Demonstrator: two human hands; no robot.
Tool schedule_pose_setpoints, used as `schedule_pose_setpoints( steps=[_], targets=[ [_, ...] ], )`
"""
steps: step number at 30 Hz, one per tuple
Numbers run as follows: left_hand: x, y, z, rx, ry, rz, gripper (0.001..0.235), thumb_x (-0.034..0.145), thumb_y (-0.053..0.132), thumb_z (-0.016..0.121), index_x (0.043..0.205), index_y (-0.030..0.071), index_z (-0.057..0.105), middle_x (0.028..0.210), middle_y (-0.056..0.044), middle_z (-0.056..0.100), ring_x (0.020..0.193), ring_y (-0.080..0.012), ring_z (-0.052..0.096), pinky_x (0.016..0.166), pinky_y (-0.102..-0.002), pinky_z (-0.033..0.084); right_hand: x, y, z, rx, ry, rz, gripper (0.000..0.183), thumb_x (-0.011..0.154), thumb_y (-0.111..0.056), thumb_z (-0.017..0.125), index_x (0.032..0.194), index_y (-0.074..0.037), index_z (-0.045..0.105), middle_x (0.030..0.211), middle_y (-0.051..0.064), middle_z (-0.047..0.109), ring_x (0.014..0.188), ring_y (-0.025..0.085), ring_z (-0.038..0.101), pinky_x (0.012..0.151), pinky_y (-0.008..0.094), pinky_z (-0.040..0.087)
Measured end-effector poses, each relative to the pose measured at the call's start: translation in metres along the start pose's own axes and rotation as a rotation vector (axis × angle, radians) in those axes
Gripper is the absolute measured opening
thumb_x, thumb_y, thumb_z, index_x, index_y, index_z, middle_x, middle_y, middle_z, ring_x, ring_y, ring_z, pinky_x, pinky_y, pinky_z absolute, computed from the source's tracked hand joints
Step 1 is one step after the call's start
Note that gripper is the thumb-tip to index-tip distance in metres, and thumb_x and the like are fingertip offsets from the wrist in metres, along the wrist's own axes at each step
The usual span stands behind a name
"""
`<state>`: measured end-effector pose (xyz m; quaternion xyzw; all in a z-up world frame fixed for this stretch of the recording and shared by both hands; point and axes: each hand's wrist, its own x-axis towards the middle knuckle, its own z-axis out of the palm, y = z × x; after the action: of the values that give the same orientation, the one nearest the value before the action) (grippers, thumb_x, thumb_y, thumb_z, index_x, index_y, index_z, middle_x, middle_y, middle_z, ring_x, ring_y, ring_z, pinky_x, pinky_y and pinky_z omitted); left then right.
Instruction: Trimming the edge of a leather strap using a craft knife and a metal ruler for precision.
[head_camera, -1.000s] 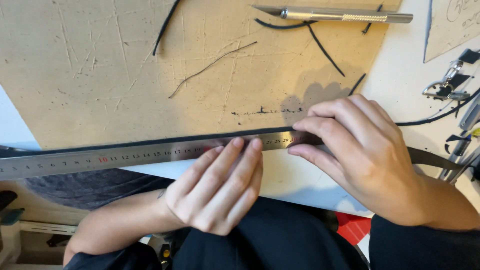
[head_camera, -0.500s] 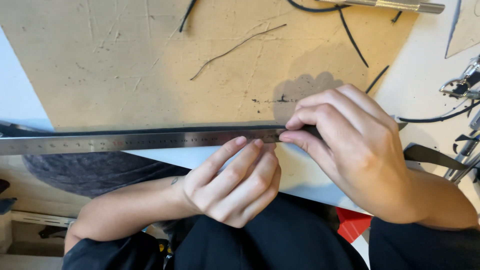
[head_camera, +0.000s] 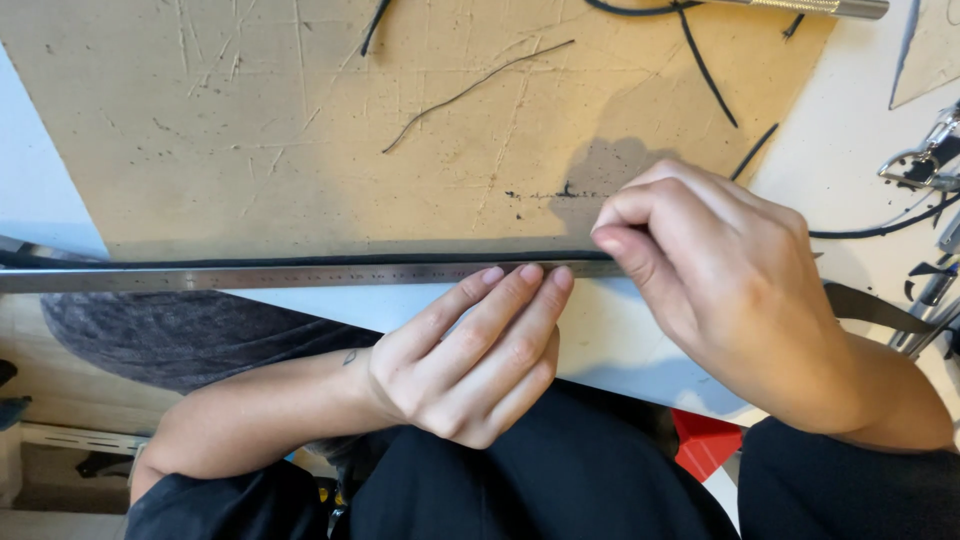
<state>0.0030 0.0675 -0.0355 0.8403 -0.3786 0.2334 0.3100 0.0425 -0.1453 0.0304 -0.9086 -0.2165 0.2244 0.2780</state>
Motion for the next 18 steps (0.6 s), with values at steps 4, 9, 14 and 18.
schedule_pose_setpoints(
  steps=[4,9,14,18],
  targets=[
    [-0.0005,-0.0004,0.0017,-0.007,0.015,-0.004,0.027,0.102,0.005,0.056,0.087,0.013,0.077,0.104,-0.002,0.078,0.095,-0.0127,0.076,0.087,-0.024,0.06,0.0037,-0.0031,-0.0048,-0.001,-0.008,-0.023,0.017,0.104,-0.005,0.069,0.118,0.004,0.065,0.096,0.012,0.066,0.081,0.024,0.061,0.076,0.036,0.048],
    [-0.0008,-0.001,0.0022,0.001,0.011,0.024,0.025,0.102,0.004,0.058,0.087,0.014,0.075,0.099,0.0,0.076,0.092,-0.0132,0.076,0.088,-0.025,0.061,0.0059,0.0004,-0.0017,0.007,-0.013,-0.123,0.014,0.102,-0.008,0.072,0.095,0.001,0.064,0.091,0.009,0.066,0.08,0.027,0.059,0.078,0.038,0.049],
    [-0.0023,-0.0017,0.003,-0.006,0.012,0.028,0.026,0.102,0.004,0.057,0.089,0.013,0.077,0.101,-0.001,0.077,0.093,-0.0128,0.075,0.089,-0.025,0.06,0.006,0.0019,-0.003,0.032,-0.031,-0.068,0.013,0.104,-0.008,0.065,0.096,0.001,0.065,0.089,0.01,0.067,0.078,0.026,0.06,0.074,0.036,0.047],
    [0.0007,-0.0028,-0.0012,-0.012,-0.04,0.008,0.027,0.103,0.006,0.054,0.091,0.012,0.077,0.108,-0.003,0.078,0.096,-0.0148,0.077,0.09,-0.026,0.061,0.0015,0.0046,-0.0083,0.051,-0.003,0.019,0.01,0.106,-0.002,0.064,0.105,0.008,0.065,0.097,0.016,0.068,0.086,0.027,0.065,0.078,0.036,0.049]
  ],
)
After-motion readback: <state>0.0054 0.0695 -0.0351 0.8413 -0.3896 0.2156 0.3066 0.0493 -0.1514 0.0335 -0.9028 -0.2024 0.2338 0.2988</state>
